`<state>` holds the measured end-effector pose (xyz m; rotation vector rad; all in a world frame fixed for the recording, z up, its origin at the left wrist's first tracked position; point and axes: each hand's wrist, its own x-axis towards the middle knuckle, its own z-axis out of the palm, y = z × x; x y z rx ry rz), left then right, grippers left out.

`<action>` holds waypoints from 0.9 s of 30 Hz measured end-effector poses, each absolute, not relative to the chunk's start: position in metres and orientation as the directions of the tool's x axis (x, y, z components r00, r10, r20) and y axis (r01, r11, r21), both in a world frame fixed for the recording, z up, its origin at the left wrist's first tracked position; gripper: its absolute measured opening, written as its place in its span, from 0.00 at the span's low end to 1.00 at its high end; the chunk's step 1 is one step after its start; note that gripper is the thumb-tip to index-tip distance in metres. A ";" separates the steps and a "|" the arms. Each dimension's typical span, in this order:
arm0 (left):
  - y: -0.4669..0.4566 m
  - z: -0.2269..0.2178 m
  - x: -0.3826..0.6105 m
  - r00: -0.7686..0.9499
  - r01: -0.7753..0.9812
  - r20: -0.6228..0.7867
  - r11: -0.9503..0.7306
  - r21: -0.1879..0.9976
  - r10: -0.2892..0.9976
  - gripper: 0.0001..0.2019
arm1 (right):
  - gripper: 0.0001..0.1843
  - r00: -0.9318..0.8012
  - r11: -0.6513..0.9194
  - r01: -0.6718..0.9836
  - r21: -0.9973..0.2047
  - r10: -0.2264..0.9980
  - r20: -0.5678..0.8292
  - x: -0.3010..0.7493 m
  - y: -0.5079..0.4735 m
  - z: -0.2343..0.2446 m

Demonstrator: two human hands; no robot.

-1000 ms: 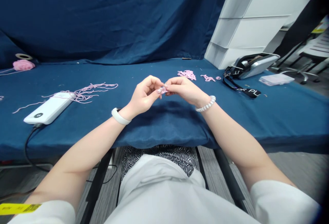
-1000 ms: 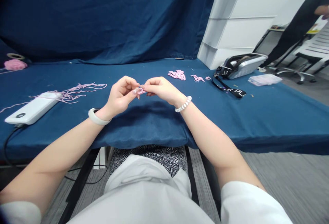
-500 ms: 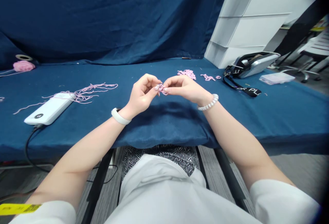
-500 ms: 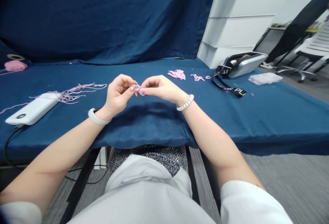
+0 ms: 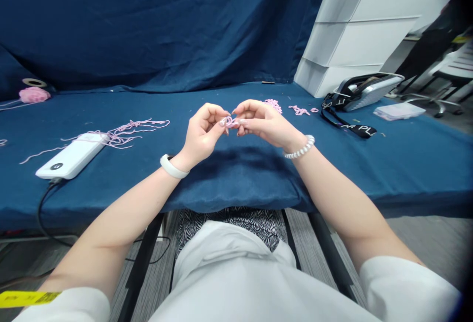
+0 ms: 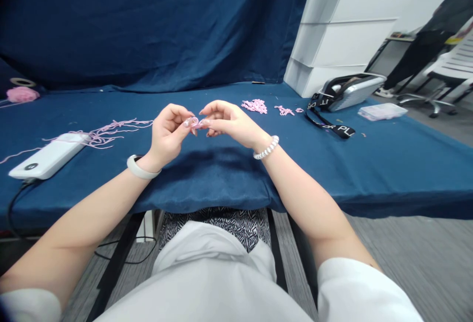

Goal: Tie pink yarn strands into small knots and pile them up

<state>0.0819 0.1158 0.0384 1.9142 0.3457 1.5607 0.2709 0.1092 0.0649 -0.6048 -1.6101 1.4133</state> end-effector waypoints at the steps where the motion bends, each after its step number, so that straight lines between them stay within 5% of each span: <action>1: 0.116 0.039 0.082 0.256 -0.184 0.780 -0.763 0.619 0.571 0.05 | 0.23 -0.494 0.224 -0.206 -0.952 0.816 0.299 0.271 0.109 0.064; 14: 0.118 0.038 0.081 0.250 -0.185 0.801 -0.785 0.591 0.544 0.06 | 0.14 -0.426 0.244 -0.197 -0.949 0.851 0.307 0.270 0.109 0.064; 27: 0.117 0.037 0.082 0.237 -0.223 0.784 -0.754 0.618 0.573 0.08 | 0.24 -0.452 0.242 -0.205 -0.948 0.836 0.311 0.268 0.113 0.057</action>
